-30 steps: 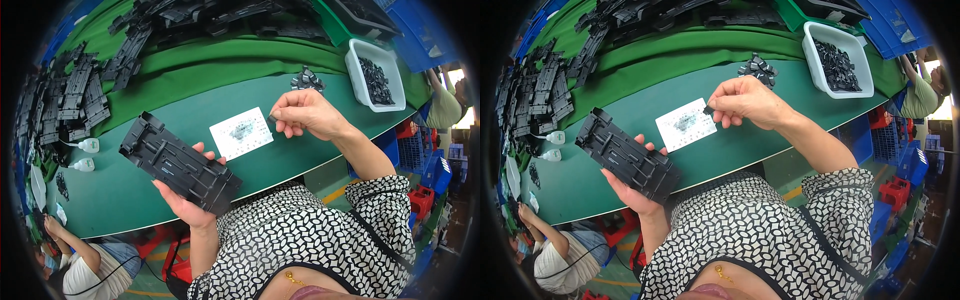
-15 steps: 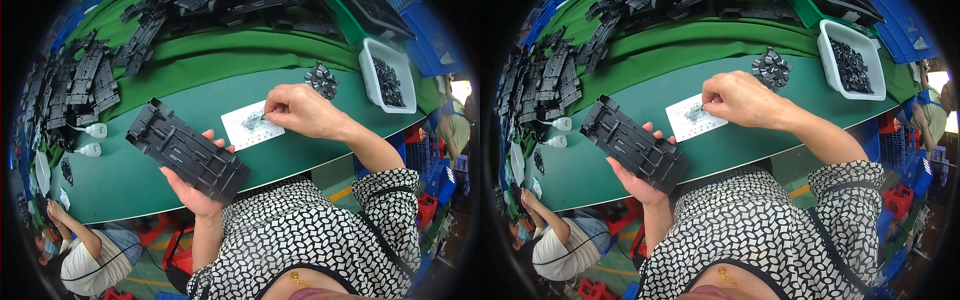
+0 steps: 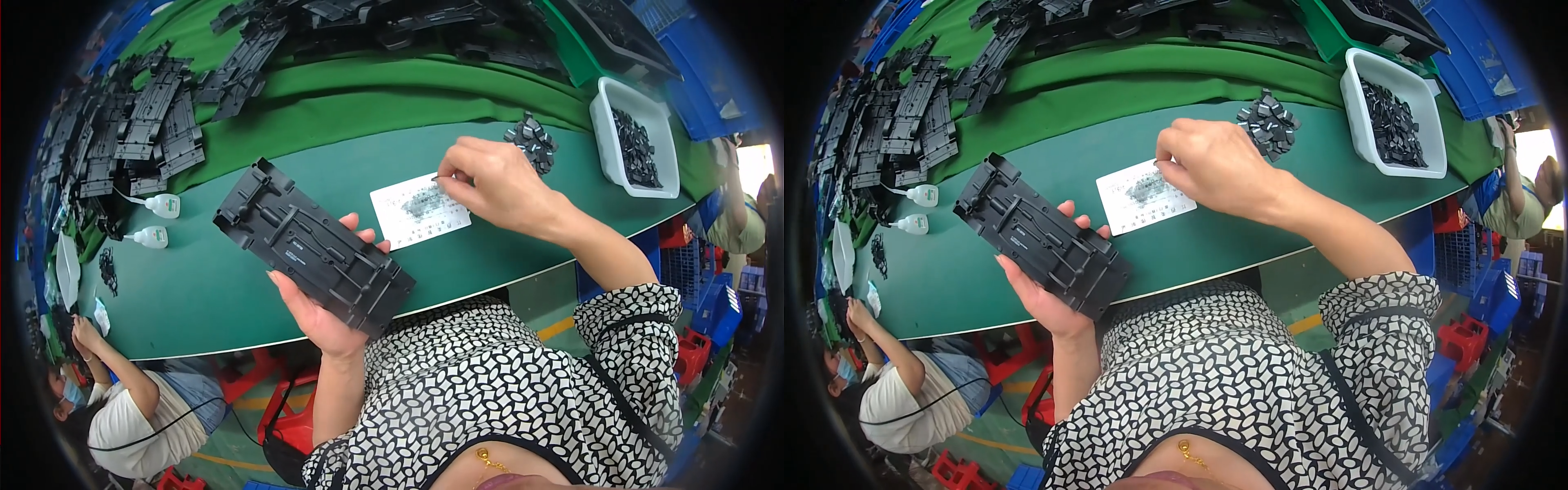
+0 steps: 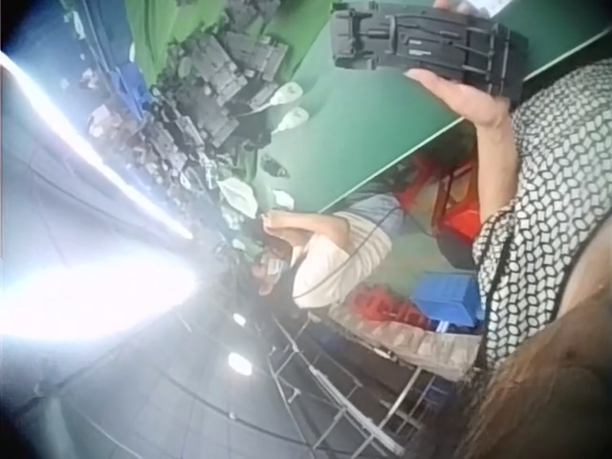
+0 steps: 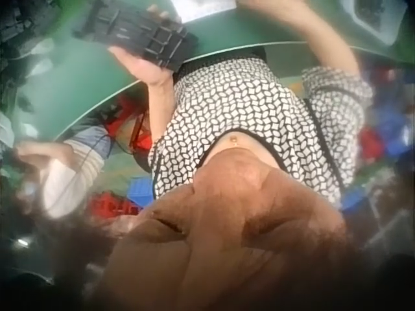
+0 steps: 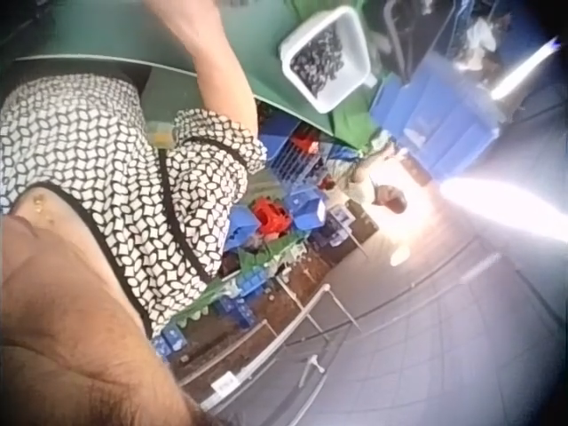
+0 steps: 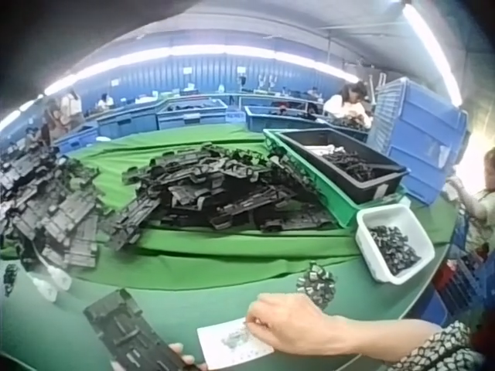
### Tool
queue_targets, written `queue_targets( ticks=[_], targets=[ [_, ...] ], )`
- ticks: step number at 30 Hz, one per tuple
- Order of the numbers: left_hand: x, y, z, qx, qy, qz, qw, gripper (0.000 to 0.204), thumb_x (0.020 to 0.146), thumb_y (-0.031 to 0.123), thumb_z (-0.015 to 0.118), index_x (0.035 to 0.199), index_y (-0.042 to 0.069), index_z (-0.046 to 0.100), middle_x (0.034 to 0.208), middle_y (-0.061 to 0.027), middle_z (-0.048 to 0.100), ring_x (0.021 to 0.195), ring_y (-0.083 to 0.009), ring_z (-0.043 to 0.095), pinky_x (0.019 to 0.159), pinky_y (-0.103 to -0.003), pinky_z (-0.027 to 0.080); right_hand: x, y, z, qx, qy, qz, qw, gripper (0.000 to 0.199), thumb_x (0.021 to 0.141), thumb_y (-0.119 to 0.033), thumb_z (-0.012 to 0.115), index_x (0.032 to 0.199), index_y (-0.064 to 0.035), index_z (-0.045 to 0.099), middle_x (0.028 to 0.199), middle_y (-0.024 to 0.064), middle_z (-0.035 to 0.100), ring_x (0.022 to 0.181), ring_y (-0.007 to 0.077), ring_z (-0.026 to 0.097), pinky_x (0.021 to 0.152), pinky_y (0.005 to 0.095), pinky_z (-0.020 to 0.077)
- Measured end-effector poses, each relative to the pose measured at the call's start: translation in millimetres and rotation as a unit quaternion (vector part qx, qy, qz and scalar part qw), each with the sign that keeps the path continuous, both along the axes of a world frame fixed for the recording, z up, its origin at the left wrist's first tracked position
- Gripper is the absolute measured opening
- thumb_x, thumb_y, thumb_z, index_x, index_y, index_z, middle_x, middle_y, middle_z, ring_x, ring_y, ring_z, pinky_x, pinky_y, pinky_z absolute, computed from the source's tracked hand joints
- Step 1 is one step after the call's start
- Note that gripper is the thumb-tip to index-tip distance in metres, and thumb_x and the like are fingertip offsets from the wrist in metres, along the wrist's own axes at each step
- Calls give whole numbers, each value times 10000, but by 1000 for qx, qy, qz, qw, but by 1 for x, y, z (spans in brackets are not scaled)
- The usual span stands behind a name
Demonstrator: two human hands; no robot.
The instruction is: Manually assembling small plastic components onto a toy car chassis at a factory workbench.
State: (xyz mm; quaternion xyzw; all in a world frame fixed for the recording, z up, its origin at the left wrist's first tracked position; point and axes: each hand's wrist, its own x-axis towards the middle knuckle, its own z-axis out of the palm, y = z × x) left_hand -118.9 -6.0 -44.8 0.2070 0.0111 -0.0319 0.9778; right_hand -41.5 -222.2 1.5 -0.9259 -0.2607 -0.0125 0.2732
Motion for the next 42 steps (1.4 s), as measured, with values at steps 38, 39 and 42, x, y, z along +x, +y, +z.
queue_targets(
  ticks=[38, 39, 42],
  targets=[
    [3, 0, 1, -37, 0, -13, 999, 816, 884, 664, 189, 1295, -17, 370, 1239, -208, 478, 1036, -311, 538, 896, -437, 449, -16, -4, 7, 77, 19, 55, 995, 77, 776, 13, 622, 851, 4, 606, 746, 64, 537, 608, 166, 527, 525, 271, 405],
    [3, 2, -1, -7, 22, -5, 1000, 822, 882, 667, 191, 1285, -23, 382, 1227, -208, 489, 1021, -308, 549, 877, -416, 461, -20, 0, 15, 128, 99, 20, 987, 70, 785, 13, 624, 853, 10, 613, 756, 47, 539, 624, 126, 516, 533, 244, 393],
    [3, 3, -2, -18, 9, -6, 1000, 744, 905, 623, 213, 1332, 27, 339, 1259, -214, 458, 1021, -356, 524, 866, -449, 458, -33, 6, 17, 312, 301, -26, 901, 53, 817, -11, 630, 858, 22, 633, 786, -4, 563, 672, 34, 495, 563, 182, 379]
  ],
)
